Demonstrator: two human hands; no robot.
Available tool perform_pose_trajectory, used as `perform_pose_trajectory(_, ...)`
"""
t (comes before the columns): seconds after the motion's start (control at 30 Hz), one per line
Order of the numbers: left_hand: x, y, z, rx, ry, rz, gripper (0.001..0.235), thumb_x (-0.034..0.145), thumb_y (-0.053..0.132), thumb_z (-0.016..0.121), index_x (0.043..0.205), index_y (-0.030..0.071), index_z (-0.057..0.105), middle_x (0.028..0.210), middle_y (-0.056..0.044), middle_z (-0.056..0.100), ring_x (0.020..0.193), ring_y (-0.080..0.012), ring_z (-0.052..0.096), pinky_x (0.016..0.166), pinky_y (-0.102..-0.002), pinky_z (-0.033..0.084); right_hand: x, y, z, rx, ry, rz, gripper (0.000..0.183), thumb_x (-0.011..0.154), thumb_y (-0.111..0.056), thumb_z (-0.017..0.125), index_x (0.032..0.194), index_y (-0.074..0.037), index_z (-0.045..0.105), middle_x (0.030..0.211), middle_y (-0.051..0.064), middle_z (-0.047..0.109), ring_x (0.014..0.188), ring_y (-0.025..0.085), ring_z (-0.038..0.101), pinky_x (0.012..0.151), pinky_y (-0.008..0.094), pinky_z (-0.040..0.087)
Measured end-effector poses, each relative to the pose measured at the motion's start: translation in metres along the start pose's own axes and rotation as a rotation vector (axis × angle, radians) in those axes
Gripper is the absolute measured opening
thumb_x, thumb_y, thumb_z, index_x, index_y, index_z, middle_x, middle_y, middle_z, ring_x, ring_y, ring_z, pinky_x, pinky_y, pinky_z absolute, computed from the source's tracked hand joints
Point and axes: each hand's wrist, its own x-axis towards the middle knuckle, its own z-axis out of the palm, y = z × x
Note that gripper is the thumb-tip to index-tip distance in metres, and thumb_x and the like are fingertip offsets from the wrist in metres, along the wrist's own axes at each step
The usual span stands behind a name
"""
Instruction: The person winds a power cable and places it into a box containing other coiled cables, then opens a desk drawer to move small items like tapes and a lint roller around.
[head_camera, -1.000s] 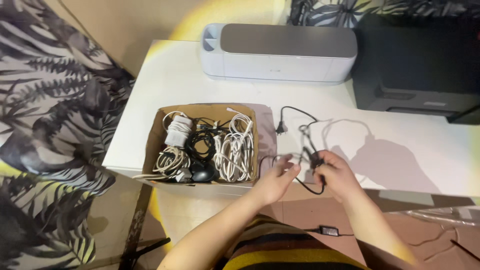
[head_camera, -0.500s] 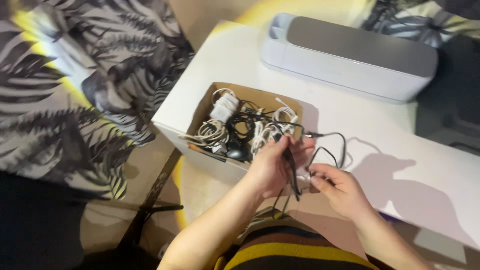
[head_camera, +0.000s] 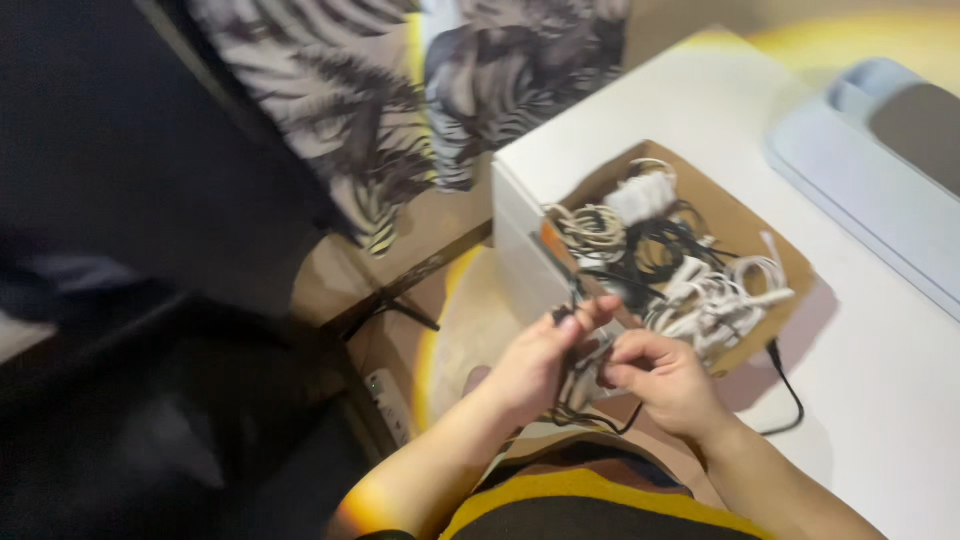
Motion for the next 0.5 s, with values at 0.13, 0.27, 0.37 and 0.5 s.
perform_pose_trajectory(0.13,-0.033,0.067,-0.023,0.189,0.172,0.275,0.021,0.097,0.028,0.042,0.095,0.009,0.05,0.102,-0.019,0.064,0.094,-0.0263,0.065,0.087,-0.04,0.049,0.037,-0.005,0.007,-0.19,-0.202,0.082,0.011,0.069,0.003,0.071,0.08,-0.002,0.071,0.073,0.006,0.068,0.071,0.014,0.063,0.068,0.029,0.051)
perform_pose_trajectory(0.27,-0.074,0.118,0.002,1.217,0.441,-0.055,0.021,0.088,0.033,0.042,0.083,0.015,0.05,0.069,-0.003,0.056,0.063,-0.0157,0.049,0.058,-0.029,0.038,0.065,-0.007,0.026,-0.91,-0.911,0.159,0.053,0.076,-0.026,0.066,0.126,-0.027,0.046,0.123,-0.002,0.06,0.109,0.013,0.059,0.094,0.03,0.044)
perform_pose_trajectory(0.37,-0.084,0.114,0.008,1.498,0.244,-0.114,0.031,0.082,0.043,0.042,0.084,0.012,0.049,0.077,-0.008,0.06,0.073,-0.0261,0.058,0.065,-0.035,0.039,0.083,-0.021,0.049,-0.767,-0.618,-0.243,0.051,0.072,-0.029,0.067,0.118,-0.011,0.057,0.122,0.008,0.059,0.113,0.022,0.054,0.1,0.035,0.039)
perform_pose_trajectory(0.5,-0.071,0.092,-0.003,1.478,0.154,0.219,0.038,0.088,0.044,0.035,0.08,0.008,0.046,0.074,-0.011,0.056,0.068,-0.0287,0.057,0.062,-0.039,0.04,0.089,-0.013,0.068,-0.392,-0.652,-0.093,0.057,0.08,-0.034,0.051,0.128,-0.005,0.045,0.12,0.008,0.058,0.111,0.019,0.055,0.099,0.033,0.041)
